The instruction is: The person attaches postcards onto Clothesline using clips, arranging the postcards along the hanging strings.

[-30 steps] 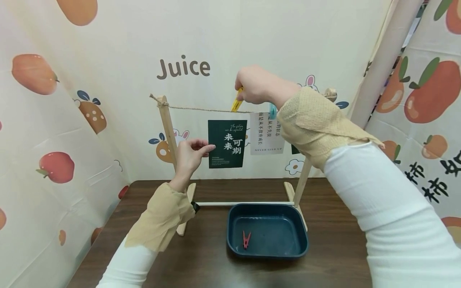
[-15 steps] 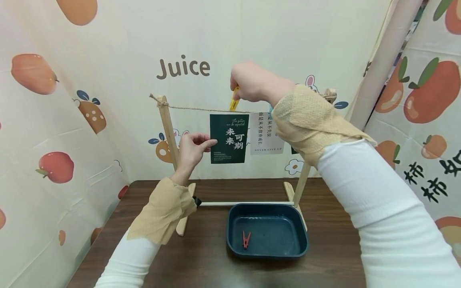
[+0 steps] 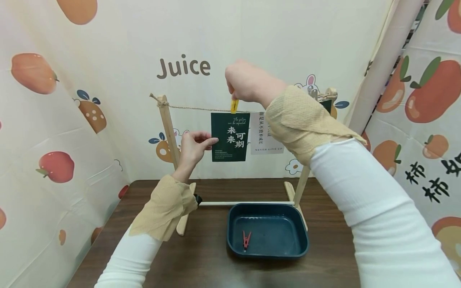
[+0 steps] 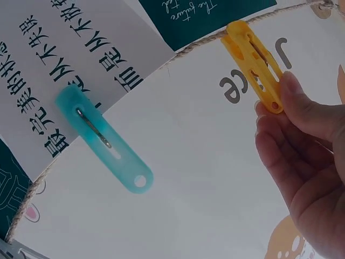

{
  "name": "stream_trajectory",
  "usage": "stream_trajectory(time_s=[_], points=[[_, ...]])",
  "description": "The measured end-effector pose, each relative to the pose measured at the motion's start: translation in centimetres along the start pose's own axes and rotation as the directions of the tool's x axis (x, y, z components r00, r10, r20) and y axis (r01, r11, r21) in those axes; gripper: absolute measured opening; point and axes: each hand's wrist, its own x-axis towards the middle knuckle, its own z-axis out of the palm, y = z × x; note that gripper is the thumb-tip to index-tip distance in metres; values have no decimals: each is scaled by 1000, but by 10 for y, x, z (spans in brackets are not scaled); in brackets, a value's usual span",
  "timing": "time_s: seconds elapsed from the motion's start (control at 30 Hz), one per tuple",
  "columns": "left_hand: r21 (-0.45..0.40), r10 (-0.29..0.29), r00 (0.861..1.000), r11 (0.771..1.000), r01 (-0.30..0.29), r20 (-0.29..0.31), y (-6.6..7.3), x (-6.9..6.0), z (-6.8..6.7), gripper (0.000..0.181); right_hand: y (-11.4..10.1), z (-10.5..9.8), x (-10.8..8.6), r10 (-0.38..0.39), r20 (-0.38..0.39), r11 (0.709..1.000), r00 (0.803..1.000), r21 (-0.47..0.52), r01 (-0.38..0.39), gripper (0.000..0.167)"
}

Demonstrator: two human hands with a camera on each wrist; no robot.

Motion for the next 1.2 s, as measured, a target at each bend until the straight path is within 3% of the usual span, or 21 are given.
stream_trajectory(time_s=[1.2], points=[[10,18,1000,1000,-18,-1,-4,4,5,16,-4,12,9,29,131,999,991,-25,-26,14]])
